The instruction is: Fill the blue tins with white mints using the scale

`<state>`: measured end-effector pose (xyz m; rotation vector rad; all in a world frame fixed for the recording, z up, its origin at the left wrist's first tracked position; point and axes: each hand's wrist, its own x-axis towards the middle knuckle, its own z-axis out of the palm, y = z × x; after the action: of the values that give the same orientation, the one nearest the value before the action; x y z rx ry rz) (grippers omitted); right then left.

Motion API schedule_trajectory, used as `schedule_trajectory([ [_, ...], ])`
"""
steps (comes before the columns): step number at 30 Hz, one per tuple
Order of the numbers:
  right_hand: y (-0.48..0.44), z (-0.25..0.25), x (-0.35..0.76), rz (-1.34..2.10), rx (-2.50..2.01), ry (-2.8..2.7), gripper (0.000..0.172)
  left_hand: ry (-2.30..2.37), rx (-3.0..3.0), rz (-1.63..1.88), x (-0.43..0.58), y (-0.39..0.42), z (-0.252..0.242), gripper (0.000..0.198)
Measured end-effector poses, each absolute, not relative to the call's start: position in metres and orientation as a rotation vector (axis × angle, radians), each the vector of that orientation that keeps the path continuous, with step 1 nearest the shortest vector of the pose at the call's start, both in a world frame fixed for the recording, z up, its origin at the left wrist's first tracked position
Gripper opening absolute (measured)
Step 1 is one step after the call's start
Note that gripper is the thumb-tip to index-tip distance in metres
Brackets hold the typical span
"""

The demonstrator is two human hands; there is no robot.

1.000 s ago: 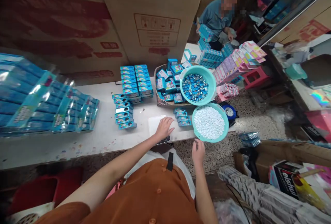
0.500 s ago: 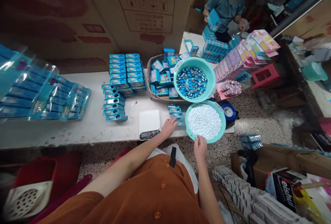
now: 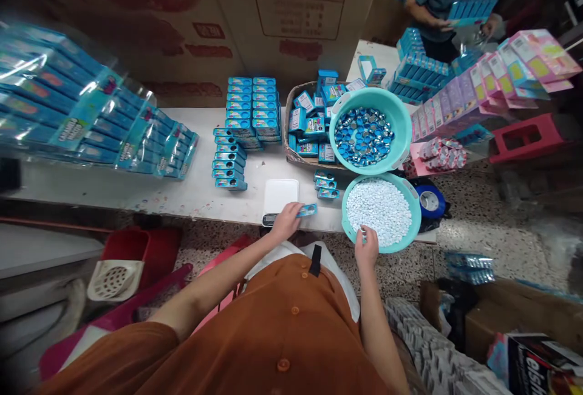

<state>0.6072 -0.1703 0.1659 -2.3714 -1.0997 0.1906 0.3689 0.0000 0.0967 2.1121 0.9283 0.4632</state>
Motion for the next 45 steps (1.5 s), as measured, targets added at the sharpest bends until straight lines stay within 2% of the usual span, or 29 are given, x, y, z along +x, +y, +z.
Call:
schedule_trajectory([
  [6,-0.166,0.156,0.608,0.153,-2.327,-1.106,0.03,1.2,2.073,0.471,0.31,0.04,0.095,0.041],
  [14,-0.173,0.157,0.599,0.141,-2.339,-1.078,0.029,1.18,2.115,0.418,0.304,0.068,0.084,0.04],
  [16,-0.176,0.157,0.597,0.145,-2.352,-1.066,0.028,1.17,2.127,0.39,0.304,0.069,0.086,0.045],
  [21,-0.175,0.156,0.591,0.145,-2.366,-1.047,0.026,1.208,2.171,0.367,0.292,0.064,0.087,0.075],
  [23,-0.173,0.155,0.589,0.145,-2.367,-1.052,0.026,1.23,2.175,0.385,0.282,0.059,0.084,0.077],
  [33,-0.172,0.154,0.585,0.148,-2.368,-1.078,0.027,1.414,2.054,0.35,0.238,0.009,0.066,0.068],
  [39,-0.169,0.141,0.613,0.035,-2.426,-1.101,0.027,1.464,2.019,0.343,0.224,-0.014,0.064,0.06],
  [45,-0.155,0.122,0.636,-0.032,-2.478,-1.15,0.043,1.48,2.026,0.33,0.213,-0.028,0.062,0.055],
])
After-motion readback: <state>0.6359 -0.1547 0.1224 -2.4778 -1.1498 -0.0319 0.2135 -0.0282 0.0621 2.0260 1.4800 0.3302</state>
